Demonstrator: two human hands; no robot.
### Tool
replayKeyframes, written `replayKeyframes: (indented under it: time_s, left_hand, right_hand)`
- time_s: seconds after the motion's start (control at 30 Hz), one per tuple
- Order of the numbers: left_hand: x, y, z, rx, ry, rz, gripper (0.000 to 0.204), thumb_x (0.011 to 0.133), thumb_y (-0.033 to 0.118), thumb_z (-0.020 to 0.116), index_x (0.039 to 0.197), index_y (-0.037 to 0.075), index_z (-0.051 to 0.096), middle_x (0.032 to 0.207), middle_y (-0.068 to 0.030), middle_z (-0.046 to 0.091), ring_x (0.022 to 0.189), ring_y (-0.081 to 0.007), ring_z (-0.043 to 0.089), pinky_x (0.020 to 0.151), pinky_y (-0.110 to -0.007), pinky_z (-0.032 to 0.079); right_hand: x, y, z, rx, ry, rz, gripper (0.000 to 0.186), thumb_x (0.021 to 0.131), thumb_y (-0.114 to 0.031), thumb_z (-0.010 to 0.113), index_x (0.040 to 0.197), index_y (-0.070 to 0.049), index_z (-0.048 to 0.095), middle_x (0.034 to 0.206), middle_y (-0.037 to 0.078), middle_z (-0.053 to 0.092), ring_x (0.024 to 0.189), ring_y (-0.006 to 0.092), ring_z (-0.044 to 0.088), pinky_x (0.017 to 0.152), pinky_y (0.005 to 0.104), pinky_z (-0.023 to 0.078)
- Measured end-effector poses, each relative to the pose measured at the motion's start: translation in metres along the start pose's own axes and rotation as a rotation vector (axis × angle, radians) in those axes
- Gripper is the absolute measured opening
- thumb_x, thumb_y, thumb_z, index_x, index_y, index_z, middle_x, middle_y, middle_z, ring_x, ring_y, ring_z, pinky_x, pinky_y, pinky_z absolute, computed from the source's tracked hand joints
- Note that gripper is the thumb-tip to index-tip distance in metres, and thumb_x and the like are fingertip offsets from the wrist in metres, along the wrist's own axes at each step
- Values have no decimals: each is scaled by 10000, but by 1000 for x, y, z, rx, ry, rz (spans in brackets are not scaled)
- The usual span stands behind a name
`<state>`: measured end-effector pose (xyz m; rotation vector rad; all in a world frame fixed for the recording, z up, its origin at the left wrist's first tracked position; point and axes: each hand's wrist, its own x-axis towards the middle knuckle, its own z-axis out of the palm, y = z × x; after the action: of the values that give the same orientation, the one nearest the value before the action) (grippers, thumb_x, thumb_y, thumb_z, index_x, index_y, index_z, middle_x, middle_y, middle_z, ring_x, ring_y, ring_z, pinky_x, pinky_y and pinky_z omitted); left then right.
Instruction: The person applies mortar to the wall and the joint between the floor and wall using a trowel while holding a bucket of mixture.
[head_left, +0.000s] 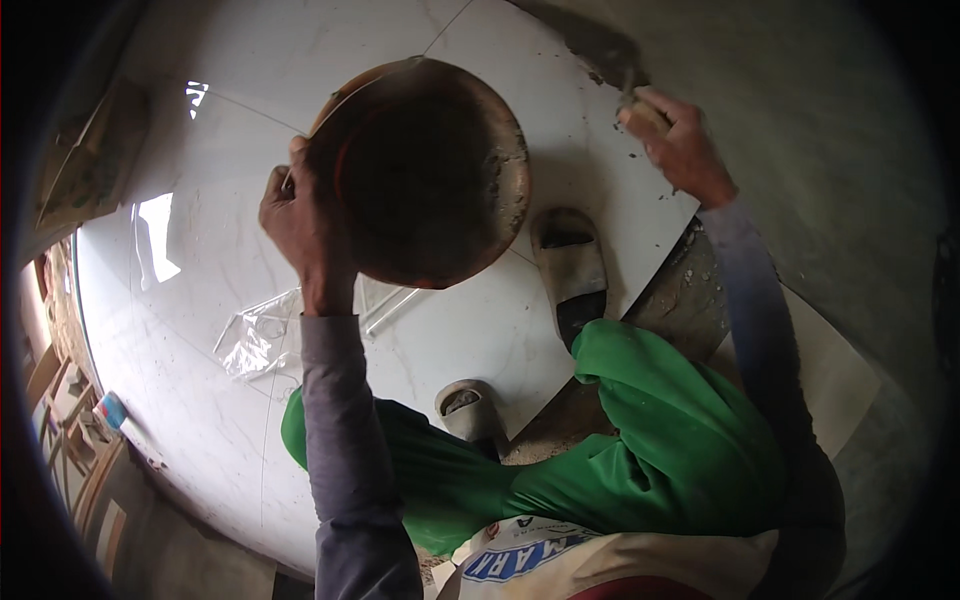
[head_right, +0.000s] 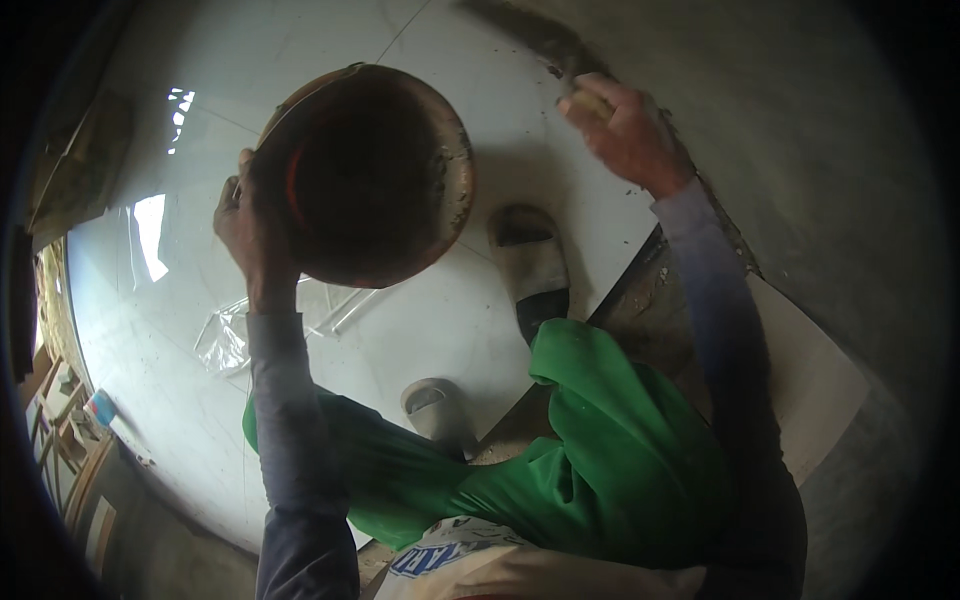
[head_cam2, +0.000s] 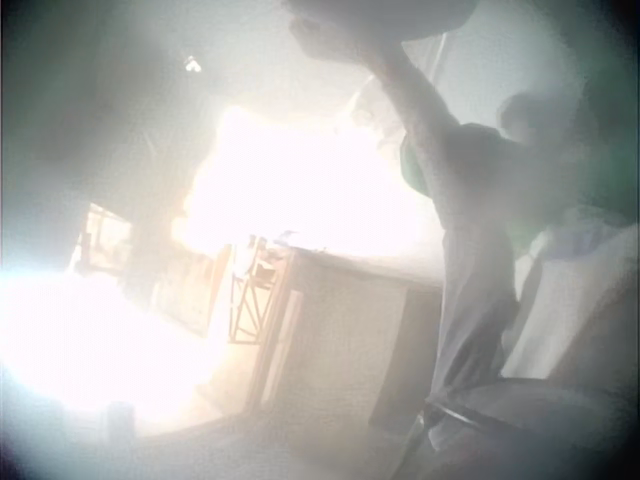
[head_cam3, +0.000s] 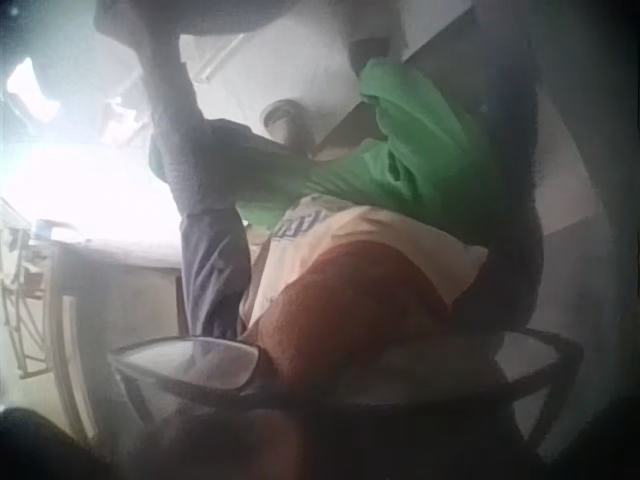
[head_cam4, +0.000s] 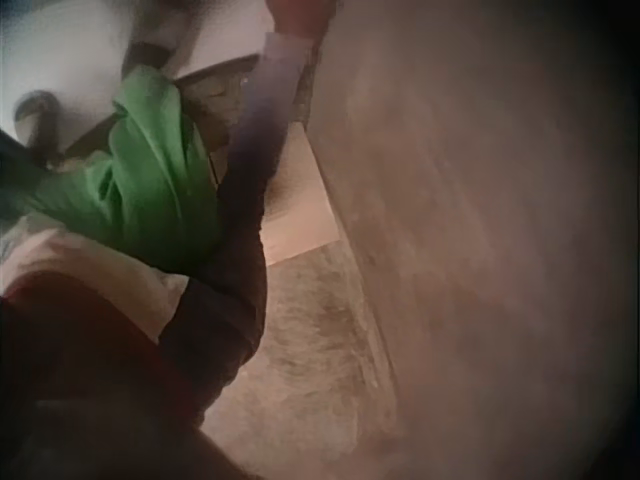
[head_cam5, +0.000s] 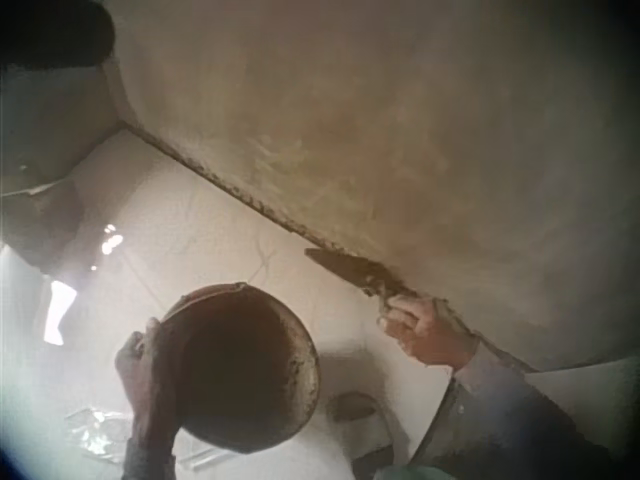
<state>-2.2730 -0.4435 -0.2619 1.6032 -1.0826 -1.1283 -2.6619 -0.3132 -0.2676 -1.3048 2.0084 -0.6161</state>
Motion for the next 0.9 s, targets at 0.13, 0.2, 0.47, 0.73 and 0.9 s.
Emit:
replayKeyframes:
  time_s: [0.13,0.2,0.47,0.73,0.9]
  left_hand:
    - [-11,-2,15,127,-25,159,507,1057,392,689,773,-26,642,663,-43,617,628,-118,520,605,-309,453]
    - [-21,-2,24,121,-30,164,529,1046,409,699,753,-25,625,641,-43,598,616,-121,509,595,-319,448]
    - [-8,-16,-1,193,20,168,541,1020,423,714,730,-25,626,624,-51,572,611,-126,488,582,-357,428]
    - [36,-21,-67,111,-37,-74,450,1086,373,619,1148,-54,750,1001,-109,762,856,-187,694,793,-346,555]
    - [56,-4,-79,161,42,-128,453,1040,413,693,984,-30,764,855,-56,723,726,-123,617,670,-306,505]
  right_hand:
    - [-16,-60,43,-320,-62,-468,360,962,-342,695,1124,-27,759,923,145,774,827,378,745,749,476,591]
    - [-25,-74,69,-632,-271,-449,346,946,-332,694,1130,-49,770,968,163,782,866,406,747,786,476,590]
    - [-20,-86,103,133,-844,12,408,1035,-369,638,939,16,734,698,98,644,640,197,643,590,361,540]
    - [-11,-63,48,702,-924,128,446,1048,-454,660,946,-21,691,671,23,597,540,90,574,454,266,498]
    - [52,7,28,942,-669,493,441,1041,-456,662,989,-18,678,719,54,637,502,94,573,454,258,499]
